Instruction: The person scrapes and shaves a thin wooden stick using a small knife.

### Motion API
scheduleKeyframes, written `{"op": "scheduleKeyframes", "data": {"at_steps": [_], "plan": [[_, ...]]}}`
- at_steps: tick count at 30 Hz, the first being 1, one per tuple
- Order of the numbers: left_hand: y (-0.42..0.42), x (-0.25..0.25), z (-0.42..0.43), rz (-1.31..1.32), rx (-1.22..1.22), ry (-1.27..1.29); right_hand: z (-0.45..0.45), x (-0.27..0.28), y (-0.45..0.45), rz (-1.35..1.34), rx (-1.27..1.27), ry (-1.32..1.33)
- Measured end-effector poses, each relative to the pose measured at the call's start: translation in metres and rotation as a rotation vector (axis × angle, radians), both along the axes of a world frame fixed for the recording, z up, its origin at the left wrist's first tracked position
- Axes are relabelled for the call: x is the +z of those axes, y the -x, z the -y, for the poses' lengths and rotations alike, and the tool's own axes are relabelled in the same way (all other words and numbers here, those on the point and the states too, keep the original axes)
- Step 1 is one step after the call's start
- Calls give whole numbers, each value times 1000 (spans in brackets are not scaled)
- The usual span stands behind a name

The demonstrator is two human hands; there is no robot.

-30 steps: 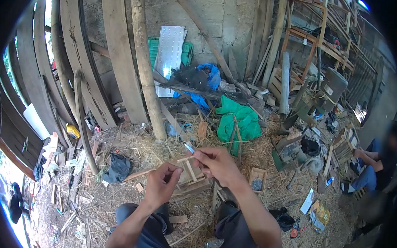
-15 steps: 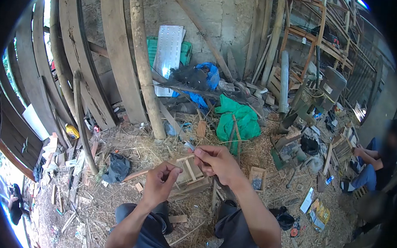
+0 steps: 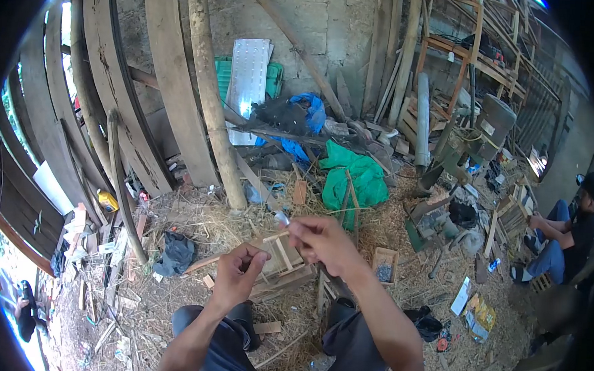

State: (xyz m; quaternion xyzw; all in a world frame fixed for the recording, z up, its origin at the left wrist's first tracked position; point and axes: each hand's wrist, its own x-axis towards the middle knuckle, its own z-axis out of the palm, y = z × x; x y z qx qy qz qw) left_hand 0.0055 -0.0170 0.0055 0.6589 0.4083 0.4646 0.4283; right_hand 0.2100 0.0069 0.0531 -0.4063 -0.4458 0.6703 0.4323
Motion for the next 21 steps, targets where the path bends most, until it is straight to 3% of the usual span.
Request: {"op": "scheduleKeyframes", "data": {"at_steps": [3,6,10,11,14,16,18,21], "plan": [[-2,4,-2,6,16,-11,0,-7,1,177,196,-41],[-1,2,0,24,6,-4,-6,-3,-5,10,-14,-40],[1,4,0,2,-1,24,-3,-6,0,135,86,-25],[1,4,-1,-2,-1,26,-3,-2,-2,63,-23,46],[-2,2,-1,18,-7,-10,-4,-6,-5,0,-25,9],[-2,2,0,49,5,15,-6,-4,-7,80,114,-18],[-1,2,-3,40,5,-1,-8,-6,-5,-63,-59,32],[-2,5,1,21,0,23,0,2,-5,39,23,16]]}}
